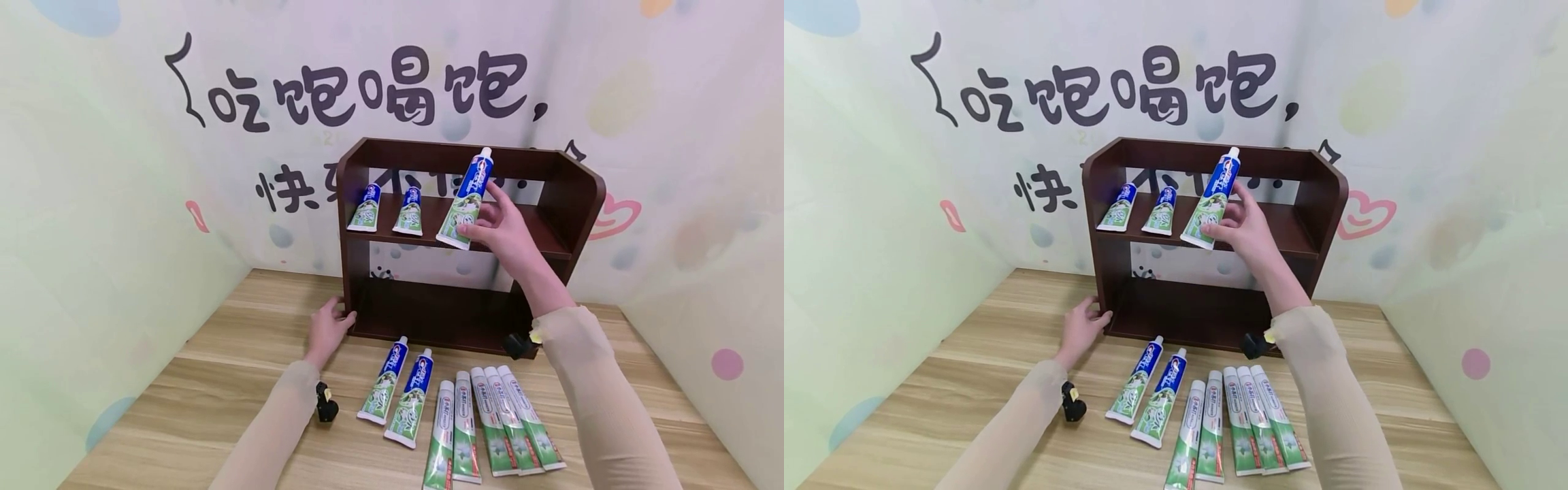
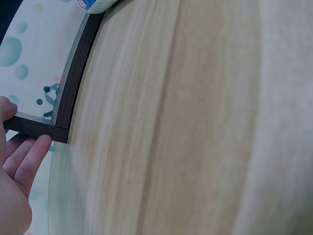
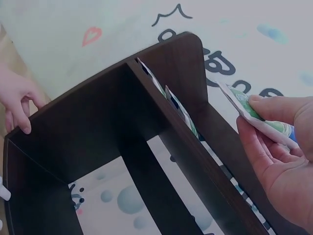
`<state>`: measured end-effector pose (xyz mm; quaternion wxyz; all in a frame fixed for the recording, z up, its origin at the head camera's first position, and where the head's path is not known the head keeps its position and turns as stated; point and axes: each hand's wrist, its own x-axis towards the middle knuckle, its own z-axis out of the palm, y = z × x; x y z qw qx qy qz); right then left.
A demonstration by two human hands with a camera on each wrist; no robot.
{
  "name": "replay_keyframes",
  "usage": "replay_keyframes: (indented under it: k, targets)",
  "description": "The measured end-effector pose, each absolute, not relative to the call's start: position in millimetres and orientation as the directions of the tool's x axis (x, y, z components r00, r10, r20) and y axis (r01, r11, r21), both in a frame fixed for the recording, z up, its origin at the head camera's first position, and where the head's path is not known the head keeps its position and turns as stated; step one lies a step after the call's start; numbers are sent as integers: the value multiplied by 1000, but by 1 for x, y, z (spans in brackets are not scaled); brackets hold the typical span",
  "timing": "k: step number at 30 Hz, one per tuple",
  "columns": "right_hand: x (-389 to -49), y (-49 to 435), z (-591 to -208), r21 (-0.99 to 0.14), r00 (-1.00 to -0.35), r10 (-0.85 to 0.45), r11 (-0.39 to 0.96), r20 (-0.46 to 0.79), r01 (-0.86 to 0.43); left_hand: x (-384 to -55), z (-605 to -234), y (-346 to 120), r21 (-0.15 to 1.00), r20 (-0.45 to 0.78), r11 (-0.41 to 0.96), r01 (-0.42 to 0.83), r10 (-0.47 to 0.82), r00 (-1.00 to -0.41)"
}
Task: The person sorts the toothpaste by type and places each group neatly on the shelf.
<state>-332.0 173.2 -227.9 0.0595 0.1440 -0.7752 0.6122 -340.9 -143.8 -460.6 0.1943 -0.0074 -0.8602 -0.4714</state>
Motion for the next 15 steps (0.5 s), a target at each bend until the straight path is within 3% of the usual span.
replay_keyframes:
  k: [15]
  targets:
    - [-367, 174, -217, -947, -956, -187, 185, 228, -262, -342, -462, -145, 805, 342, 560, 196, -168, -924]
